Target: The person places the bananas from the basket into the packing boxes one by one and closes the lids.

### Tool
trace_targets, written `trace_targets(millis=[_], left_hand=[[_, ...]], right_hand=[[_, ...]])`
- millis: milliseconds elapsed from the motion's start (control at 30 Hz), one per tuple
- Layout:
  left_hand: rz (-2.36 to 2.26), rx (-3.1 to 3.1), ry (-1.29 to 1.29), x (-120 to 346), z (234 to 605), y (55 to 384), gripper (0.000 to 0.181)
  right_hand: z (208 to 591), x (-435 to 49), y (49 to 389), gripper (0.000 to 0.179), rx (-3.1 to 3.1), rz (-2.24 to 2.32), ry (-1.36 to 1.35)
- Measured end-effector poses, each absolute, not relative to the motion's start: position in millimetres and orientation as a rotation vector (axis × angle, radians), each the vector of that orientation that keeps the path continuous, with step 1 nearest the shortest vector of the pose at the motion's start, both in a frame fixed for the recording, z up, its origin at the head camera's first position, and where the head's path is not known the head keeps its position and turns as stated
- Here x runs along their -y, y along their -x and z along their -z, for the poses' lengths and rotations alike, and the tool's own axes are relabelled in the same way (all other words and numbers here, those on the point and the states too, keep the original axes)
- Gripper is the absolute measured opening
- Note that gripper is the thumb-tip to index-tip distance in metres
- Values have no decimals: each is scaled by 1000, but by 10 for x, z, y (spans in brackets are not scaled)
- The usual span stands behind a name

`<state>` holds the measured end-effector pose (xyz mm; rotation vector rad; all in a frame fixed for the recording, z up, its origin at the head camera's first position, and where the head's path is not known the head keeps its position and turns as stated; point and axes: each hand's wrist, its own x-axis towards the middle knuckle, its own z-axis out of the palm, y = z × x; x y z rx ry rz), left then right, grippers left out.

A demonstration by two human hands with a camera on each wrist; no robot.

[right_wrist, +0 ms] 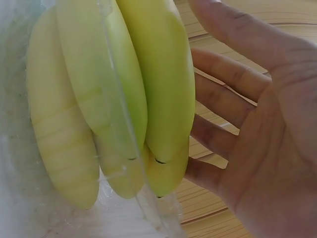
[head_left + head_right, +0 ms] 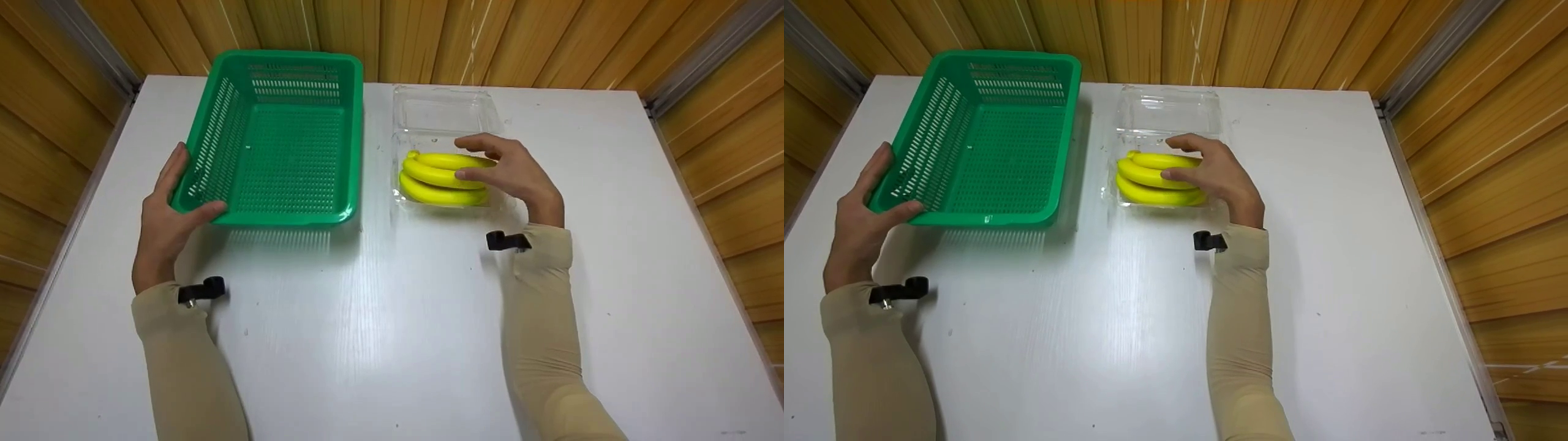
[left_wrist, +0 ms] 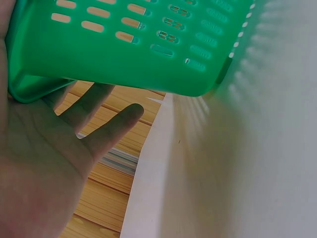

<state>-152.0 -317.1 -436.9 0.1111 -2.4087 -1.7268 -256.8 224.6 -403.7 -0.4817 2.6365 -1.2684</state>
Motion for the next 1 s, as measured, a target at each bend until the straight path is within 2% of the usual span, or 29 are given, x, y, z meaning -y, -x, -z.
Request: trace_targets(millis=[533,1000], left_hand=[[1743,2376,-97,3171,4407,1529,101],[1748,2381,-110,3174,4406,1537,101]], right_hand=[[4000,-2356,2551,50,-2720,1528,373],[4034,-2560,2526,54,-2731,1605,198]])
